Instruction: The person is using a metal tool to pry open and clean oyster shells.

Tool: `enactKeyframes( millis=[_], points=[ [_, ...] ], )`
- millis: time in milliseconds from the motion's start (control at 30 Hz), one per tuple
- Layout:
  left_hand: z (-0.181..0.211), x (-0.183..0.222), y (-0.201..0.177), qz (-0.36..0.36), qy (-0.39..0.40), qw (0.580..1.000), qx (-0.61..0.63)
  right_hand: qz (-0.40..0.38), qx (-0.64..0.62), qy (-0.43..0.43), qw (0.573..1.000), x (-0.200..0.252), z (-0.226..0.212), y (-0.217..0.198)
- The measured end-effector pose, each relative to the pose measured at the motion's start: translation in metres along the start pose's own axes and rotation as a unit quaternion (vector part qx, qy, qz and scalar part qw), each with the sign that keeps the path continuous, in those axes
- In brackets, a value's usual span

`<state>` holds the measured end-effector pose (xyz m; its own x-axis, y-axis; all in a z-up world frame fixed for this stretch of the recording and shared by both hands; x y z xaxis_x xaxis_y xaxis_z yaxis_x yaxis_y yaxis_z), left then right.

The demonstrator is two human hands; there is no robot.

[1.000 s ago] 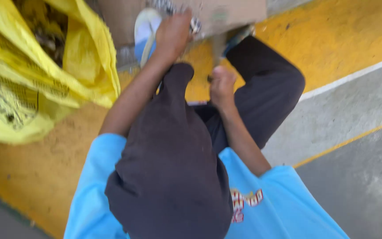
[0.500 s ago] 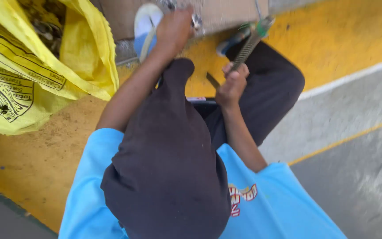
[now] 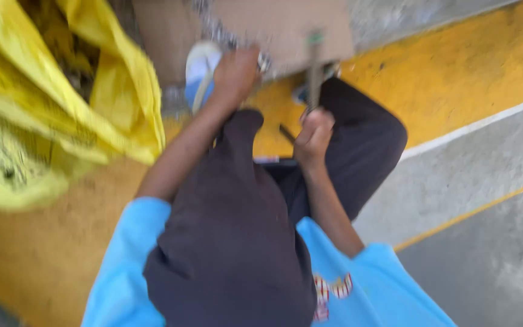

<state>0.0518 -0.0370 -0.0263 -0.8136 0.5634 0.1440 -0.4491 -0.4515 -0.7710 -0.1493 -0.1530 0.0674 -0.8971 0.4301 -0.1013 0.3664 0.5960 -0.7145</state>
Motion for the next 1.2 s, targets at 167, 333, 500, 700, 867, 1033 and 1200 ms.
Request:
enactKeyframes(
  millis=[167,333,500,700,867,1033,1200],
  points=[
    [0.009,0.008,-0.005,-0.019,0.007,1.000,-0.009,-0.110,0.104,0.061,0.987,0.033,0.053,0.041],
    [-0.007,0.031,0.020,0.017,0.010,1.000,-0.013,0.042,-0.017,-0.013,0.999,0.023,-0.001,-0.004],
    [0.009,-0.007,-0.005,0.004,0.020,1.000,-0.016,-0.081,0.028,0.081,0.993,0.015,0.042,0.033],
    [0.010,0.019,0.000,-0.012,0.023,1.000,-0.002,0.072,-0.084,-0.032,0.993,0.024,0.018,0.010],
    [0.002,-0.004,0.005,-0.032,-0.018,0.999,-0.010,0.092,-0.063,-0.043,0.993,0.013,0.005,-0.003],
    [0.013,0.008,-0.009,-0.021,0.000,1.000,-0.003,0.003,0.016,-0.011,1.000,0.023,0.034,0.024],
    [0.002,0.030,0.007,-0.056,-0.035,0.998,0.004,0.086,-0.113,0.055,0.988,0.028,-0.003,-0.002]
  ],
)
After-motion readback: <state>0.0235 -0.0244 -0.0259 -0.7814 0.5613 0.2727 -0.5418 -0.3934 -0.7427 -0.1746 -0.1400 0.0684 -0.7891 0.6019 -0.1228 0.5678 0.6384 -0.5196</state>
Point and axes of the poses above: each hand's wrist, its own x-axis away from the middle knuckle, its own y-axis out of the palm, z = x × y, the point moved 5 cm from there along -x, towards the middle knuckle, and after that the axes turned 3 degrees about -y, right-handed, at the moved point
